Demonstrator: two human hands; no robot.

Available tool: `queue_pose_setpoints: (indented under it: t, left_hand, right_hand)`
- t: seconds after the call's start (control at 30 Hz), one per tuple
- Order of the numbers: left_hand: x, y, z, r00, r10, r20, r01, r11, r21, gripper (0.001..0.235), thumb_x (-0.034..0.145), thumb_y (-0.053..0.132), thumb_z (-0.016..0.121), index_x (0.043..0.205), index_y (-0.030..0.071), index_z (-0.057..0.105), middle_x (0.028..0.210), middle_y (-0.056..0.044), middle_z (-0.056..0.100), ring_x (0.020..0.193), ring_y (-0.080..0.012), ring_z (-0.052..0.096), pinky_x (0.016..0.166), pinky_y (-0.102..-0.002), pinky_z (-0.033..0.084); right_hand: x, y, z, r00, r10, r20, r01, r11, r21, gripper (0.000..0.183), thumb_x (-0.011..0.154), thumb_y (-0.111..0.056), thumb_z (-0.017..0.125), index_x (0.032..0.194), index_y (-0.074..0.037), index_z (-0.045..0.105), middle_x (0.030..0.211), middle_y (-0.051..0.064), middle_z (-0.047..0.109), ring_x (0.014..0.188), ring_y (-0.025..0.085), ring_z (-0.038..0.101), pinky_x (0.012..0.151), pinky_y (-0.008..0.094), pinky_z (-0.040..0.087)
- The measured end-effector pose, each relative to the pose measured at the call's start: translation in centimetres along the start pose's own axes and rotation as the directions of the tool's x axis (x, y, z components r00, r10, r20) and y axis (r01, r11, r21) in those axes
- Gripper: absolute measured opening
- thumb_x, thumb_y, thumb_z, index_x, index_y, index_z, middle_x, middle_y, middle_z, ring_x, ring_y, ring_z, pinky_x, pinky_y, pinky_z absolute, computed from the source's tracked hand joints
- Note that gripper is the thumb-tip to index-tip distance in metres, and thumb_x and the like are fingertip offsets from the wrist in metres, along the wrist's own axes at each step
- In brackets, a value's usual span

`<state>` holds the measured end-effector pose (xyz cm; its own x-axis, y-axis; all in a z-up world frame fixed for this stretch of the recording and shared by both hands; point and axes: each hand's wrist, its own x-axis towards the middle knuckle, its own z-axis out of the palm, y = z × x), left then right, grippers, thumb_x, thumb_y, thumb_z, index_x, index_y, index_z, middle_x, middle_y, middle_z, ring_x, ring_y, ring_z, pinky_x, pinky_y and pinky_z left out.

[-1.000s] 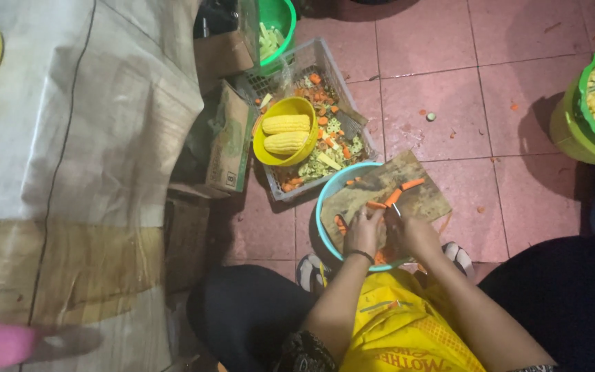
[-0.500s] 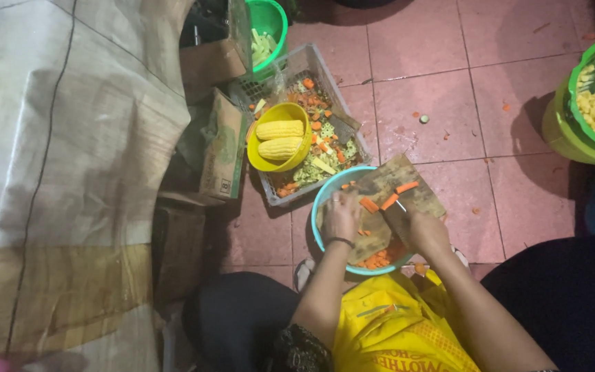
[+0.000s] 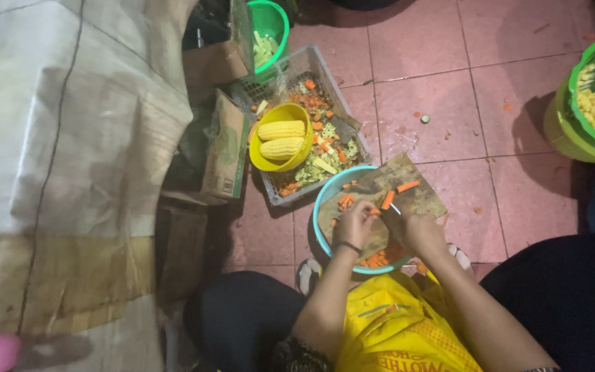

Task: Cutting carrots into small pieces using a wavy-bladed knife on a wooden board.

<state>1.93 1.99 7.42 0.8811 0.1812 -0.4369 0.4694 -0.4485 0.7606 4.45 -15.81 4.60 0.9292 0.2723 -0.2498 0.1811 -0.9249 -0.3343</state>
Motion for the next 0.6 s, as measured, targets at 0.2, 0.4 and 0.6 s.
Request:
queue_pose_setpoints:
  t: [0.2,0.4,0.6]
  left_hand:
    - [-0.5,-7.5,6.6,0.892,0.453,0.005,-0.421,0.824,0.38,0.038,0.087,-0.001,0.071,0.121,0.014,0.067,0.121,-0.019,0.06,0.113,-0.0378,0.061,0.09,-0.047,0.052]
    - [-1.2,-6.9,5.9,0.941,0.337,-0.014,-0.323,0.912,0.254,0.038,0.079,0.009,0.078,0.115,0.013,0.068,0.119,-0.017,0.057,0.108,-0.0365,0.061,0.09,-0.043,0.053]
    - [-0.5,-5.3,4.4,0.975,0.068,-0.212,-0.046,0.993,0.109,0.035,0.082,0.014,0.077,0.114,0.015,0.067,0.096,-0.009,0.069,0.088,-0.0265,0.07,0.08,-0.04,0.055]
  right_hand:
    - [0.2,-0.3,0.2,0.997,0.076,-0.004,-0.076,0.995,0.065,0.035,0.093,-0.035,0.065,0.106,-0.002,0.063,0.086,0.03,0.073,0.084,0.046,0.073,0.075,0.056,0.057]
    - [-1.0,-1.9,-1.4,0.995,0.079,0.061,-0.084,0.993,0.083,0.042,0.09,-0.04,0.067,0.103,-0.001,0.062,0.085,0.032,0.07,0.084,0.049,0.07,0.074,0.058,0.056]
    - [-0.5,-1.0,3.7,1.0,0.031,-0.003,-0.03,0.989,0.142,0.031,0.095,-0.026,0.059,0.115,-0.002,0.055,0.075,0.031,0.069,0.076,0.05,0.069,0.067,0.06,0.054]
